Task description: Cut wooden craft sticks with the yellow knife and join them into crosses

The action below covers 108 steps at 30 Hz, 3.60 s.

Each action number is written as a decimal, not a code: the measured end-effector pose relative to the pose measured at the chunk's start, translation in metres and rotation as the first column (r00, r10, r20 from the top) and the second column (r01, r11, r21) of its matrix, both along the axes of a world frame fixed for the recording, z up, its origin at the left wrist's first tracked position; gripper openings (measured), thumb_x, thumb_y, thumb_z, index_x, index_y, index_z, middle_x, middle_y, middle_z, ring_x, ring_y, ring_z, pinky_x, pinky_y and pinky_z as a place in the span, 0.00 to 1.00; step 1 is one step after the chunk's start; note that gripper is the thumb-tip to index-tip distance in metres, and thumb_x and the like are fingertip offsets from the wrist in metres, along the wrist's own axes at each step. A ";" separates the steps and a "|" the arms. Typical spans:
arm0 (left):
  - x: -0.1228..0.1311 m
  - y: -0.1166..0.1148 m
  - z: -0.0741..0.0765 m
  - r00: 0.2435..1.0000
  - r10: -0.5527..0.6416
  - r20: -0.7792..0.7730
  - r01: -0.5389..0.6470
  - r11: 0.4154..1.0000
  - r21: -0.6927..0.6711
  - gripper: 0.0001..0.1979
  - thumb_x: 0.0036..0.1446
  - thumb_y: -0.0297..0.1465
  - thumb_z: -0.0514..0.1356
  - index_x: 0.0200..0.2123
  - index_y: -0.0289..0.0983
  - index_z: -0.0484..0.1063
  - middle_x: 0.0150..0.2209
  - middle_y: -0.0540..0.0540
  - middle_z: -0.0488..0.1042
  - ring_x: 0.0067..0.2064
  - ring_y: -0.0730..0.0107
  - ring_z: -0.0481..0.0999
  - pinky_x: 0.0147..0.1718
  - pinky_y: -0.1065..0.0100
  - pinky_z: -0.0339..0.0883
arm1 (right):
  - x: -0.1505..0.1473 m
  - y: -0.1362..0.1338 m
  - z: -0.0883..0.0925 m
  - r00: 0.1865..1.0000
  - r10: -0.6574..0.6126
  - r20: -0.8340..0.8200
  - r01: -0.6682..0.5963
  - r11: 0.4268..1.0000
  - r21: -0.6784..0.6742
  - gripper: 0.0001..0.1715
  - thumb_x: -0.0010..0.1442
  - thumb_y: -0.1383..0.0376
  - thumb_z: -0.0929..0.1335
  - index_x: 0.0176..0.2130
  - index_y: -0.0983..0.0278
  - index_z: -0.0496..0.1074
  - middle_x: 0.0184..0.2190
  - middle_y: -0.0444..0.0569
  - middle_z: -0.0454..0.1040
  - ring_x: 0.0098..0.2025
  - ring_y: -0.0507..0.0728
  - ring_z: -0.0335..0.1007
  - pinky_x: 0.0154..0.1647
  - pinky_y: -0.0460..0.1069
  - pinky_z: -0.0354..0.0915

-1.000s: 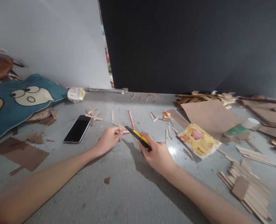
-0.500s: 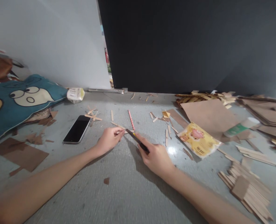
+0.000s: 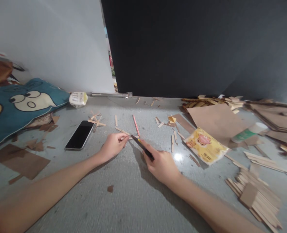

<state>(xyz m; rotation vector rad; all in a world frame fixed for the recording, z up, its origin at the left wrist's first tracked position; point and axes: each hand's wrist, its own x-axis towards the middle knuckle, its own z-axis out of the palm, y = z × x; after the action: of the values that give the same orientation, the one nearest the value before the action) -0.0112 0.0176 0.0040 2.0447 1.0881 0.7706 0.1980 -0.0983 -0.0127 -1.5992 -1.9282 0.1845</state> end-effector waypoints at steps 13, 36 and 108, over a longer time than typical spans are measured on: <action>0.000 0.001 -0.001 1.000 -0.003 -0.024 0.003 1.000 -0.006 0.14 0.66 0.34 0.57 0.35 0.34 0.81 0.24 0.48 0.75 0.27 0.69 0.70 0.29 0.70 0.59 | 0.001 0.000 -0.002 0.999 -0.018 0.046 0.019 0.999 -0.027 0.29 0.72 0.59 0.62 0.69 0.54 0.68 0.31 0.49 0.85 0.19 0.56 0.76 0.21 0.47 0.63; 0.000 -0.014 0.007 0.990 -0.138 0.030 0.138 0.990 0.000 0.13 0.67 0.41 0.59 0.39 0.37 0.75 0.33 0.47 0.79 0.32 0.67 0.76 0.32 0.69 0.64 | -0.001 0.002 0.009 0.912 -0.152 -0.381 0.144 0.988 -0.050 0.22 0.69 0.48 0.65 0.46 0.61 0.76 0.26 0.45 0.76 0.24 0.55 0.70 0.26 0.47 0.64; 0.017 -0.041 -0.008 0.782 -0.174 0.599 0.484 0.775 -0.407 0.24 0.67 0.54 0.57 0.34 0.40 0.60 0.27 0.56 0.55 0.26 0.75 0.52 0.27 0.70 0.50 | 0.028 0.031 0.006 0.949 0.313 -0.040 -0.310 0.948 0.065 0.31 0.76 0.45 0.49 0.44 0.59 0.69 0.38 0.52 0.70 0.41 0.62 0.67 0.44 0.56 0.66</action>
<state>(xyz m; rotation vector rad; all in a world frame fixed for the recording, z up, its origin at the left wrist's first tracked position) 0.0054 -0.0230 -0.0044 1.3521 0.4959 0.6756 0.2263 -0.0669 -0.0063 -1.2331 -2.1190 0.2924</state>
